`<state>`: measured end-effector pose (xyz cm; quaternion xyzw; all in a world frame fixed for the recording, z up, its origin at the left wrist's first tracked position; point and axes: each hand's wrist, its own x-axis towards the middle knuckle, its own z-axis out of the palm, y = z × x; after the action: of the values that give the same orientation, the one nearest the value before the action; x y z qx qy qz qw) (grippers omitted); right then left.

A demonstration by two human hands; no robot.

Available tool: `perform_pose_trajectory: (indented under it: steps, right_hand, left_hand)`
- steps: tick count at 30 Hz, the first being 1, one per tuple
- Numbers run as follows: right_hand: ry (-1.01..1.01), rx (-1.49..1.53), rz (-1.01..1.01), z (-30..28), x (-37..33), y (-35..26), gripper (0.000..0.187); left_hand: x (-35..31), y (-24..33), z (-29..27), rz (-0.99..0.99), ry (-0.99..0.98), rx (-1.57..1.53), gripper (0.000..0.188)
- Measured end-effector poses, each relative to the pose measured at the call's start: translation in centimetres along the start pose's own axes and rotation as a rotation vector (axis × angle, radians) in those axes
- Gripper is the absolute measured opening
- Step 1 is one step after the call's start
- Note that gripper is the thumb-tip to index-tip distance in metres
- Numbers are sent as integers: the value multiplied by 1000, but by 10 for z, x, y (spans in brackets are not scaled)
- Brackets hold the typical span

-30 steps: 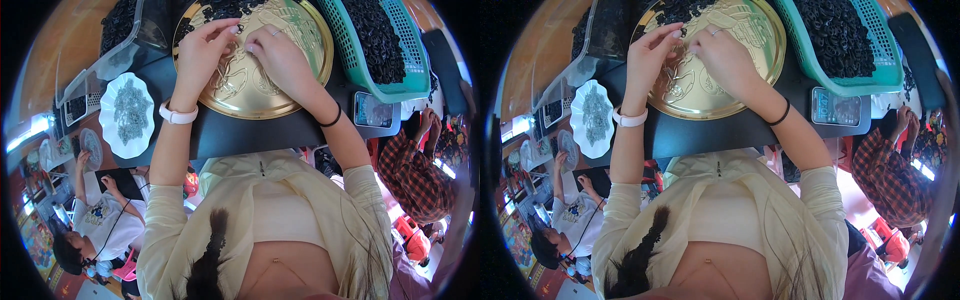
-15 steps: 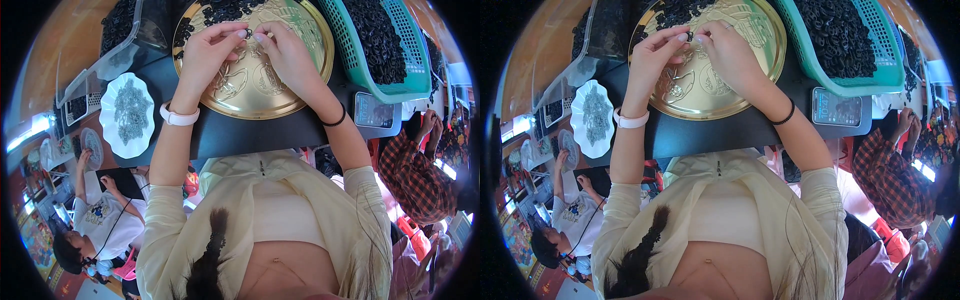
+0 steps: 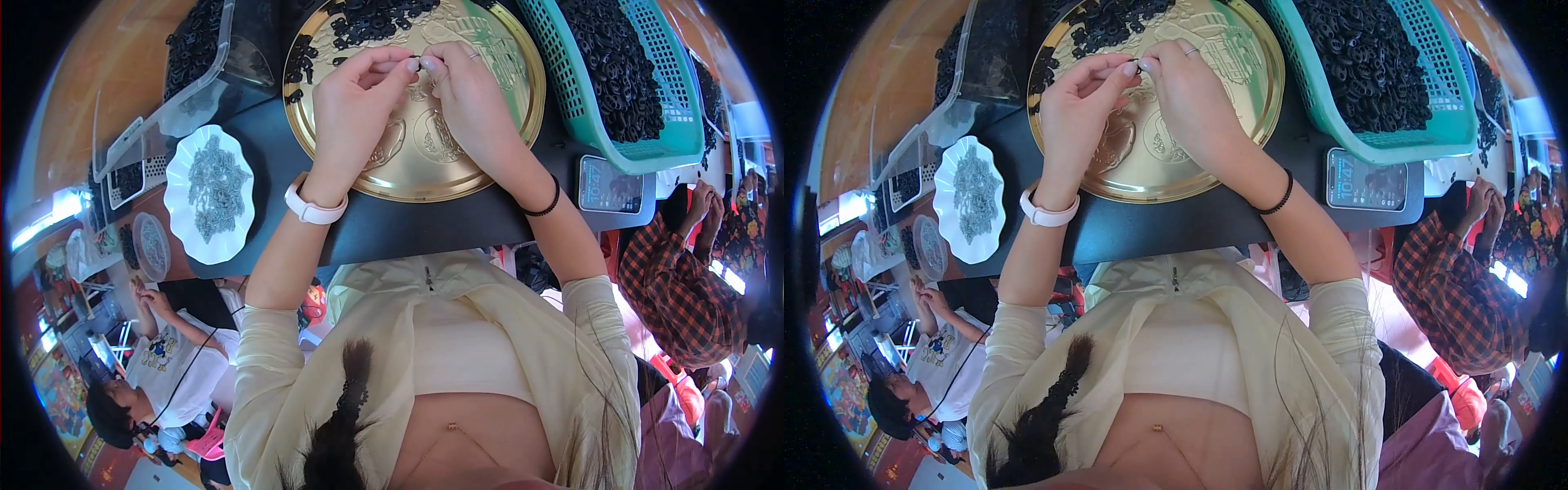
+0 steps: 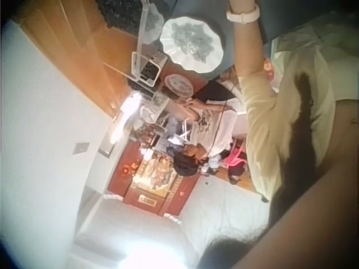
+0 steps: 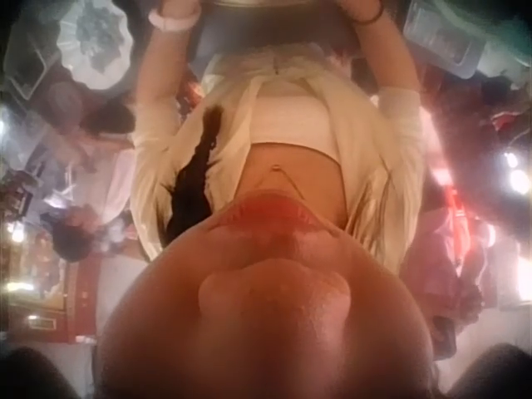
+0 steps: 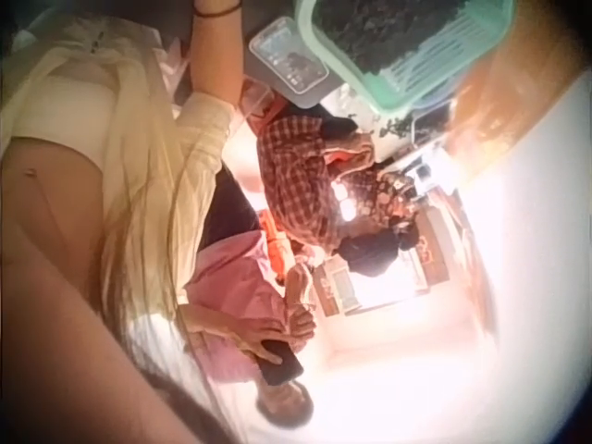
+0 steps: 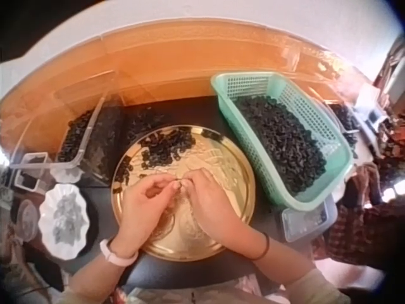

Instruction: The person repeatedly picks up small black plastic parts and inserts springs into them to assemble cord lock toggles by hand.

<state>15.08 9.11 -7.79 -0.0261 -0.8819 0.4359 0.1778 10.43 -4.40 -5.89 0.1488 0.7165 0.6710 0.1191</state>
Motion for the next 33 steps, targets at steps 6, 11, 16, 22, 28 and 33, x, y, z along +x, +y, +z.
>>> perform_pose_trajectory:
  steps: [6,11,16,22,28,33]
  right_hand:
    - [26,117,81,-2,3,0,20]
    - [21,475,282,-6,8,-8,24]
    - [137,116,-77,-7,31,8,19]
    - [-40,-303,-324,13,92,1,25]
    - [56,-463,-413,31,93,18,16]
    - [-11,201,-64,10,82,-2,20]
  left_hand:
    - [0,0,1,-52,12,6,19]
    - [7,0,-6,-78,7,-178,20]
    - [19,-4,-23,-58,125,-296,22]
    - [20,-6,-26,12,188,-319,21]
    - [18,-4,-24,-37,191,-351,23]
    - [16,-1,-29,-12,181,-332,30]
